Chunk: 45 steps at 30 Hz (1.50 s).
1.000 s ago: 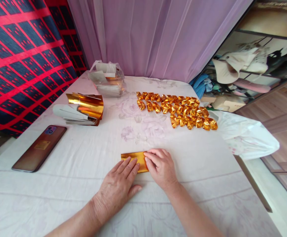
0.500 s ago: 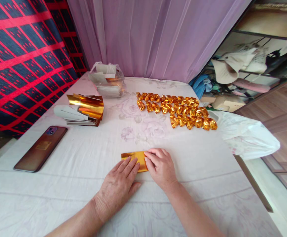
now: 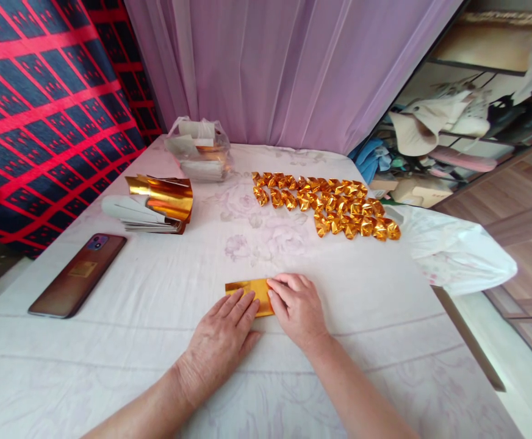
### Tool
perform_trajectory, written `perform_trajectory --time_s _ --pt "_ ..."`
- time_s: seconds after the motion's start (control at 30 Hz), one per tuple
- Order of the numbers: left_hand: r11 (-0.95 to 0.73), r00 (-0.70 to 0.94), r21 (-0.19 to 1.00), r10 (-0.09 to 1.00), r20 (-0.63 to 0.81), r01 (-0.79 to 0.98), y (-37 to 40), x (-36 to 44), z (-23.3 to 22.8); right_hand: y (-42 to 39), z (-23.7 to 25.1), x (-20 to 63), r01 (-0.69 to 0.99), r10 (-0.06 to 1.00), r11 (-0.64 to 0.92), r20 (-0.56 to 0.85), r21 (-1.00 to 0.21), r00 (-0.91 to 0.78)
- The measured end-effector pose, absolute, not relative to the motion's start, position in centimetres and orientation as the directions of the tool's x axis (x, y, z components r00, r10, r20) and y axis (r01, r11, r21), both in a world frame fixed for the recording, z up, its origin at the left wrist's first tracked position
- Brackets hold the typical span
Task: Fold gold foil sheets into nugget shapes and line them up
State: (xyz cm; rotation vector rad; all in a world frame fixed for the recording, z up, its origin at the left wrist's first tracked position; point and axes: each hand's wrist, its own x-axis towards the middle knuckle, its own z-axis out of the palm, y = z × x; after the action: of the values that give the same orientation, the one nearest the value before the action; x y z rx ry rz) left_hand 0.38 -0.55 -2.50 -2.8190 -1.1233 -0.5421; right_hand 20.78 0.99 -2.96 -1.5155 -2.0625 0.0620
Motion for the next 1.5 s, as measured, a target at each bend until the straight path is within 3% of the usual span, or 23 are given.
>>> perform_trajectory --time_s 0.27,0.53,0.63,0.83,1.3,1.5 --pt "-0.752 0.691 0.037 0.623 0.365 0.659 0.6 0.3 -2.0 0.5 -2.3 21.3 0.743 0.861 0.466 0.439 -0.481 -0.256" --pt "-0.807 0.743 0.063 0.569 0.352 0.588 1.5 -0.8 -2.0 -0.3 -1.3 21.6 0.746 0.837 0.538 0.347 -0.391 -0.422" --pt "-0.83 0.763 0.07 0.538 0.359 0.553 1.6 -1.2 -2.0 -0.3 -1.4 21.9 0.704 0.812 0.581 0.359 -0.409 -0.461" --pt "-0.832 0.762 0.055 0.529 0.373 0.551 1.4 -1.3 -2.3 0.9 -2.3 22.2 0.836 0.898 0.367 0.389 -0.408 -0.204" --pt "-0.81 0.749 0.134 0.581 0.319 0.571 1.3 -1.0 -1.4 2.5 -0.8 19.9 0.876 0.962 0.261 0.188 -0.405 -0.199" --pt "-0.809 0.749 0.132 0.583 0.315 0.573 1.3 -1.1 -1.4 2.0 -0.5 19.5 0.783 0.956 0.291 0.197 -0.55 -0.217"
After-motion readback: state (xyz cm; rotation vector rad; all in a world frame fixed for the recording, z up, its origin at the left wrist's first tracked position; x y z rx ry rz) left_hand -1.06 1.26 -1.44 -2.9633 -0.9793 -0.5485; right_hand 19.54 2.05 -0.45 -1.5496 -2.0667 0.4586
